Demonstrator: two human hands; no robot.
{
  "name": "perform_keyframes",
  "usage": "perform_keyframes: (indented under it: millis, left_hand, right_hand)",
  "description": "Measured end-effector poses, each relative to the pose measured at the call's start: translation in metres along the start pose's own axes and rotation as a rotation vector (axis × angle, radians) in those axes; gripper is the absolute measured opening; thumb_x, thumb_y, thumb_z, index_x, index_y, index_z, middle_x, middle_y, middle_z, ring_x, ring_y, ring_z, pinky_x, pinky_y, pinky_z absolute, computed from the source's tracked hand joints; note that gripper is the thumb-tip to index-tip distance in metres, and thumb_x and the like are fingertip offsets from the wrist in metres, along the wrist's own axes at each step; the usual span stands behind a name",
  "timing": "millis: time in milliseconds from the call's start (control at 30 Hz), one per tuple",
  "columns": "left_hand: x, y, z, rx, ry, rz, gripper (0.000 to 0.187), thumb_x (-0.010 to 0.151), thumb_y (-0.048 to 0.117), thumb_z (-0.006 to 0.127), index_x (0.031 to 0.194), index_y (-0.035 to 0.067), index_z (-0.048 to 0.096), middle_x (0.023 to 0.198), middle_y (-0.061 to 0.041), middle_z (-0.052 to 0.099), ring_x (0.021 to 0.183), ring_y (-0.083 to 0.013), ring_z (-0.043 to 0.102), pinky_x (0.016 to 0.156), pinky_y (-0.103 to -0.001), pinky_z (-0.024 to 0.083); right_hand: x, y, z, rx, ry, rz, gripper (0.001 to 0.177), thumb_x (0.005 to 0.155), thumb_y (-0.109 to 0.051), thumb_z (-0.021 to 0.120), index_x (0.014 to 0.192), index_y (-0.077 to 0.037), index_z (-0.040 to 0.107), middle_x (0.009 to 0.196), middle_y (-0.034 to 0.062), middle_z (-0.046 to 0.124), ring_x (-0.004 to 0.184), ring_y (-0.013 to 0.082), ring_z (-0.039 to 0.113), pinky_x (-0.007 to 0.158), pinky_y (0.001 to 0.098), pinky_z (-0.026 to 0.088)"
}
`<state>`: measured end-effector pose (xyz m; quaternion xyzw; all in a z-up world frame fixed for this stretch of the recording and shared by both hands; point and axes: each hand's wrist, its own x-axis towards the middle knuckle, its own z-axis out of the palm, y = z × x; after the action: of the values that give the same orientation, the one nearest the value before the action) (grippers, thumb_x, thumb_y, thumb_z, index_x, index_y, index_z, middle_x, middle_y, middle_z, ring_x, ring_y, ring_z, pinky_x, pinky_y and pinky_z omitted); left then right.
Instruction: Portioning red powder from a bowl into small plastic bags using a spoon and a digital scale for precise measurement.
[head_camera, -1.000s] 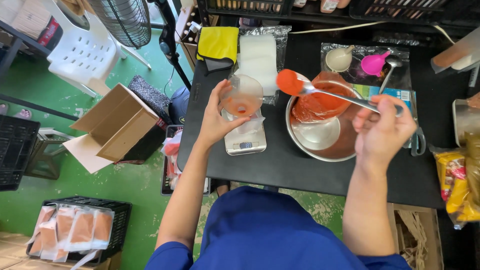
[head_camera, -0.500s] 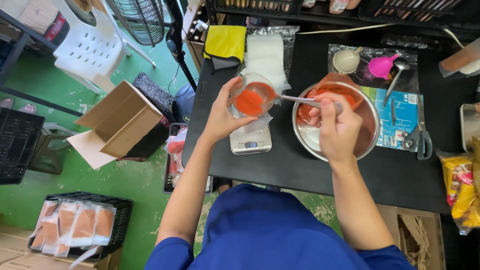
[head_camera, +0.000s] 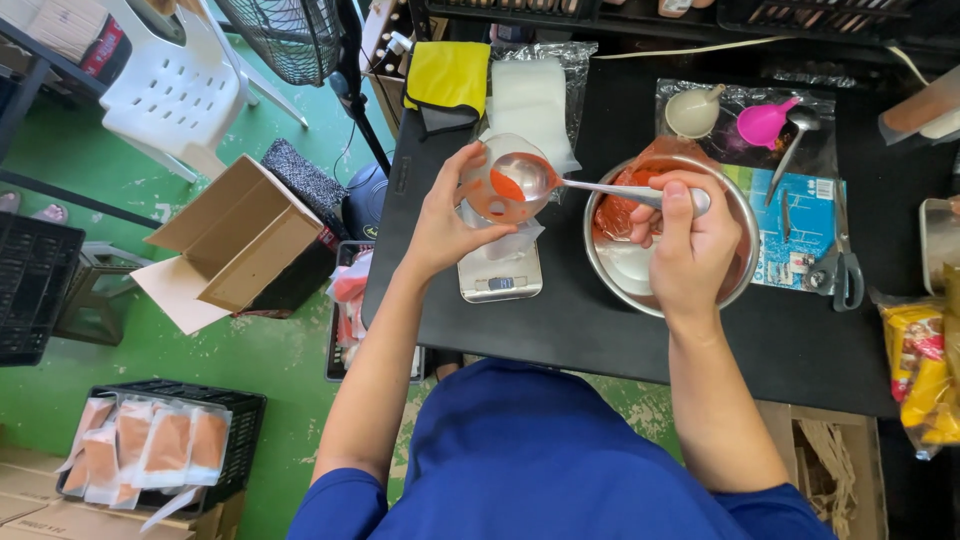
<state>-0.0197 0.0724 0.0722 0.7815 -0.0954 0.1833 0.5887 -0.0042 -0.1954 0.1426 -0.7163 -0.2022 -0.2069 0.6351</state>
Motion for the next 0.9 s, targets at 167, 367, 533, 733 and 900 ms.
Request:
perform_keyframes:
  millis: [167, 367, 533, 733, 900]
  left_hand:
    - [0.000, 0.000, 0.001, 0.000, -0.003, 0.001, 0.109, 0.064, 0.013, 0.102, 0.153, 0.011, 0.039, 0.147, -0.011, 0.051, 0.139, -0.0294, 0.051, 0.113, -0.046, 0.049]
    - [-0.001, 0.003, 0.000, 0.002, -0.012, -0.005, 0.108, 0.065, 0.013, 0.102, 0.153, 0.011, 0.039, 0.147, -0.013, 0.052, 0.138, -0.0310, 0.052, 0.112, -0.047, 0.049]
    - [-0.002, 0.003, 0.000, 0.002, -0.009, 0.008, 0.108, 0.065, 0.013, 0.102, 0.153, 0.012, 0.039, 0.147, -0.012, 0.052, 0.138, -0.0307, 0.052, 0.112, -0.047, 0.049]
    - [-0.003, 0.003, 0.000, -0.002, -0.005, 0.016, 0.109, 0.065, 0.013, 0.102, 0.153, 0.011, 0.039, 0.148, -0.013, 0.051, 0.138, -0.0317, 0.051, 0.111, -0.048, 0.049]
    - [-0.003, 0.015, -0.008, 0.044, -0.031, 0.028, 0.097, 0.078, 0.028, 0.093, 0.153, 0.009, 0.035, 0.155, -0.013, 0.043, 0.142, -0.0290, 0.050, 0.113, -0.043, 0.051]
  right_hand:
    - [-0.001, -0.002, -0.001, -0.004, 0.005, -0.005, 0.026, 0.116, -0.011, 0.047, 0.107, 0.007, 0.063, 0.070, 0.0190, 0.065, 0.054, 0.0201, 0.064, 0.049, 0.0283, 0.052]
    - [-0.004, -0.006, 0.000, -0.039, -0.001, -0.028, 0.025, 0.115, -0.010, 0.048, 0.106, 0.007, 0.064, 0.069, 0.0193, 0.065, 0.053, 0.0206, 0.064, 0.049, 0.0287, 0.052]
    - [-0.005, -0.007, 0.001, -0.044, 0.003, -0.019, 0.025, 0.115, -0.009, 0.048, 0.106, 0.007, 0.064, 0.068, 0.0198, 0.065, 0.052, 0.0208, 0.063, 0.048, 0.0287, 0.051]
    - [-0.009, 0.005, -0.004, 0.103, 0.100, 0.111, 0.023, 0.115, -0.011, 0.045, 0.109, 0.006, 0.060, 0.069, 0.0178, 0.063, 0.052, 0.0179, 0.060, 0.048, 0.0266, 0.051]
    - [-0.003, -0.007, -0.035, 0.357, 0.330, 0.338, 0.016, 0.112, -0.012, 0.051, 0.100, -0.007, 0.060, 0.068, 0.0106, 0.062, 0.050, 0.0170, 0.058, 0.046, 0.0249, 0.046]
